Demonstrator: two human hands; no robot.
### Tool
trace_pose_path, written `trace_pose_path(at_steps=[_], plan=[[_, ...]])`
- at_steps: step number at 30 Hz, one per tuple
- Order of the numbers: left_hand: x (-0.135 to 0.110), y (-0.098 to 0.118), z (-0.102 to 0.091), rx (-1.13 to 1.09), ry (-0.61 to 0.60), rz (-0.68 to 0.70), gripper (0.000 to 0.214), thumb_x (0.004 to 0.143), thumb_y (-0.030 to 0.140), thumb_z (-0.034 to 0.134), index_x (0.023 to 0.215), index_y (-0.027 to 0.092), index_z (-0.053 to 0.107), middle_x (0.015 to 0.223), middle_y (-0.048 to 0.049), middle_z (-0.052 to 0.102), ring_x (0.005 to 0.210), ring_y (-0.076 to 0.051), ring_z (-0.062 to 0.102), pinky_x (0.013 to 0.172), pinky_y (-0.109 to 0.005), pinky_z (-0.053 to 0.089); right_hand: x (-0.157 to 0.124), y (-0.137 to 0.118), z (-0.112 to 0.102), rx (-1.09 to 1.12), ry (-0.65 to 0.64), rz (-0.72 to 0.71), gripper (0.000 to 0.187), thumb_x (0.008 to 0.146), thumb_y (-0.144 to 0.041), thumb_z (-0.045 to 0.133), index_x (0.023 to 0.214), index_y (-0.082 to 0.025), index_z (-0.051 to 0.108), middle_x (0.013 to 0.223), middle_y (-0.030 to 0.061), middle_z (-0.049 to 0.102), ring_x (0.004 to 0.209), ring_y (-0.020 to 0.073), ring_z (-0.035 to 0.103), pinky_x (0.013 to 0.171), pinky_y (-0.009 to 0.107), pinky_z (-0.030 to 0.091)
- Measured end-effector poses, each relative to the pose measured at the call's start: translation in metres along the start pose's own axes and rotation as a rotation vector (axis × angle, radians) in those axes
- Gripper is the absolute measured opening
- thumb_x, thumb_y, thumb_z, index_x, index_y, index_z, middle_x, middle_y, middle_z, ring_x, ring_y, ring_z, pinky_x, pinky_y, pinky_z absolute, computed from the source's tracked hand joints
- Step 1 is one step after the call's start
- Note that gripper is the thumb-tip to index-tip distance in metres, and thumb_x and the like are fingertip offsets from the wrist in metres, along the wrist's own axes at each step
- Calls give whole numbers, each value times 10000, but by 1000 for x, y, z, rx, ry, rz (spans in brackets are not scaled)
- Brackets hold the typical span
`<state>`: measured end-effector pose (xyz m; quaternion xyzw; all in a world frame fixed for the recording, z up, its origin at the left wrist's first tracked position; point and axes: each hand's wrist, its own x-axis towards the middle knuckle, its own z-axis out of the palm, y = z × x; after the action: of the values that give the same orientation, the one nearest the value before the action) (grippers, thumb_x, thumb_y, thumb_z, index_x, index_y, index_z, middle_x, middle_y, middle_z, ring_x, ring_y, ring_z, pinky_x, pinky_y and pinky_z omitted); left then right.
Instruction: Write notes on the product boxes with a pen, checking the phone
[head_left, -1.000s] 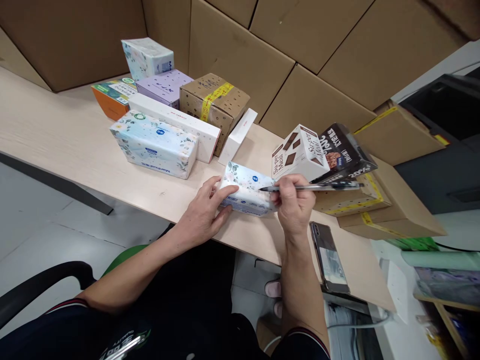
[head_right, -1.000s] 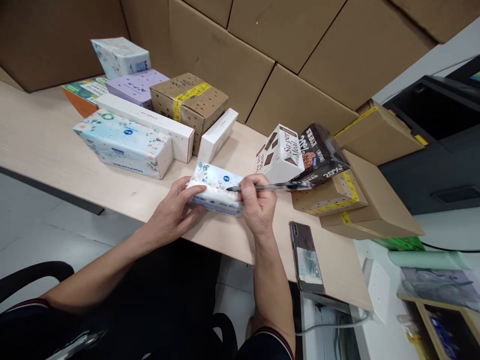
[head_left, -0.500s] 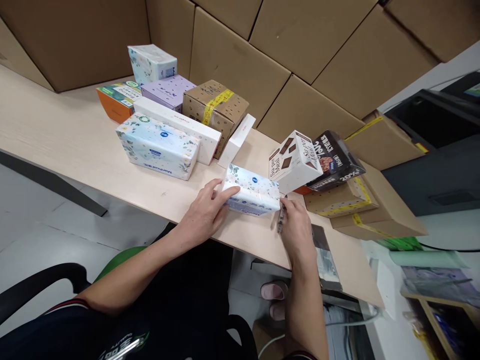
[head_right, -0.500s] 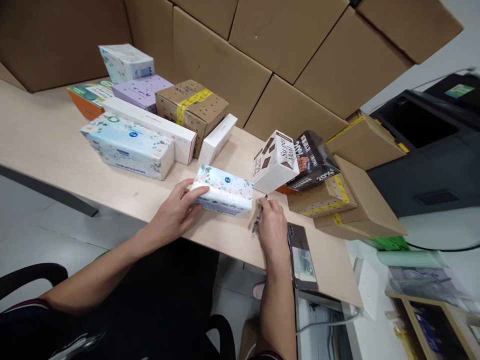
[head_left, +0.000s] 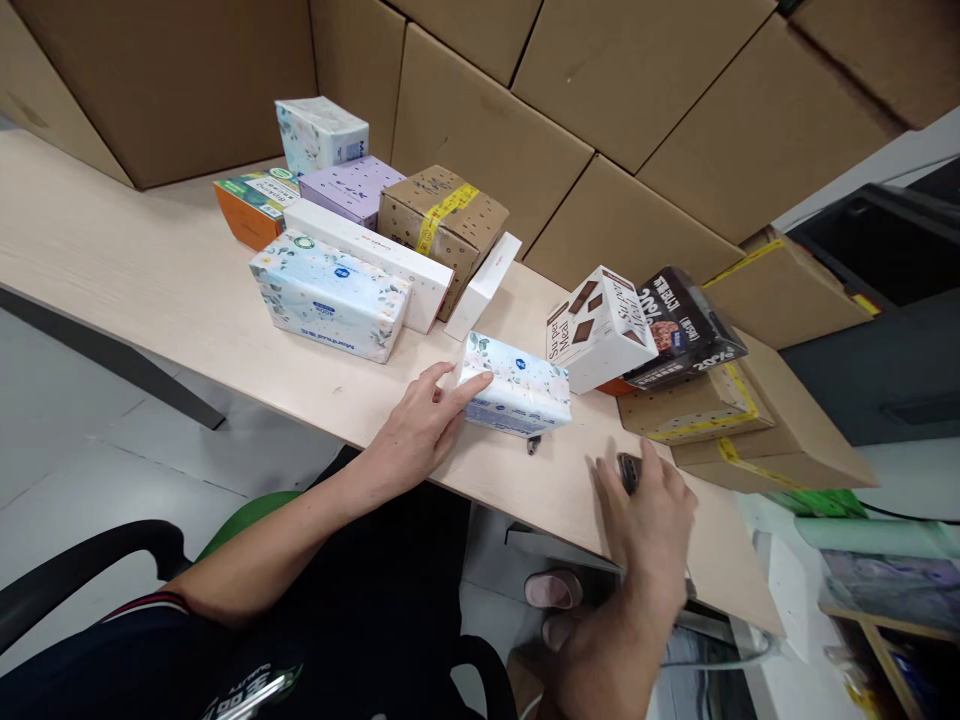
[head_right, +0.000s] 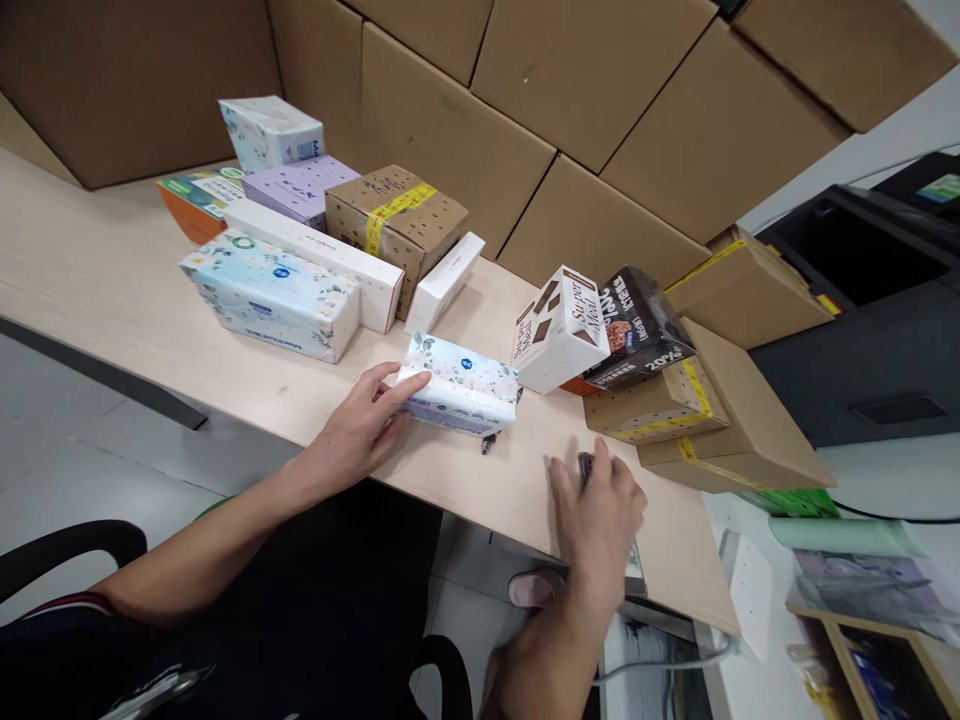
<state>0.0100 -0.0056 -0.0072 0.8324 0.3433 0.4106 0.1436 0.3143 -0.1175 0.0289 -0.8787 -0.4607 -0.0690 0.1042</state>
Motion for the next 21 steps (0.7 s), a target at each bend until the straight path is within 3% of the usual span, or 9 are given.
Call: trace_pose_path(at_steps=[3,6,10,16,18,21], plan=[[0,0,0,9,0,9,559,1015,116,477,1540,284,378,1433,-170,408,1062,-213,578,956,-423,573,-14,38,-7,-30,-208,305,1074,794,-831,512,1624,-176,320,1566,289,441,1393,535,443,1077,680,391],[-1,0,0,16,-7,8,565,1018,123,469,1548,290,367,1435,-173,407,1047,-211,581,944,-433,576,-18,65,-6,13,-319,340,1112,780,-847,488,1635,-165,291,1530,273,496,1401,491,468,1105,622,403],[-1,0,0,3,-11,-5,570,1020,128,471,1552,300,362,1440,-173,407,1059,-214,590,931,-428,581,-13,72,0,33,-240,281,1028,796,-795,488,1584,-141,405,1401,267,610,1344,455,528,1104,578,421],[0,2,0,-11,-6,-3,587,1011,109,469,1557,290,353,1438,-177,410,1145,-244,585,954,-437,576,-18,52,0,159,-79,309,1082,697,-745,631,1554,-109,452,1338,246,666,1236,437,600,1095,586,431],[0,2,0,-10,-11,-11,583,1012,114,468,1557,287,357,1439,-177,410,1144,-247,585,956,-441,575,-24,44,-1,283,-21,331,1050,667,-705,692,1530,-141,494,1298,212,692,1199,406,624,1097,582,432],[0,2,-1,-14,-20,-17,579,1014,120,465,1558,287,357,1442,-175,408,1149,-248,584,959,-440,574,-33,27,-3,663,80,364,962,645,-611,776,1478,-188,550,1253,161,708,1128,329,665,1070,526,470]])
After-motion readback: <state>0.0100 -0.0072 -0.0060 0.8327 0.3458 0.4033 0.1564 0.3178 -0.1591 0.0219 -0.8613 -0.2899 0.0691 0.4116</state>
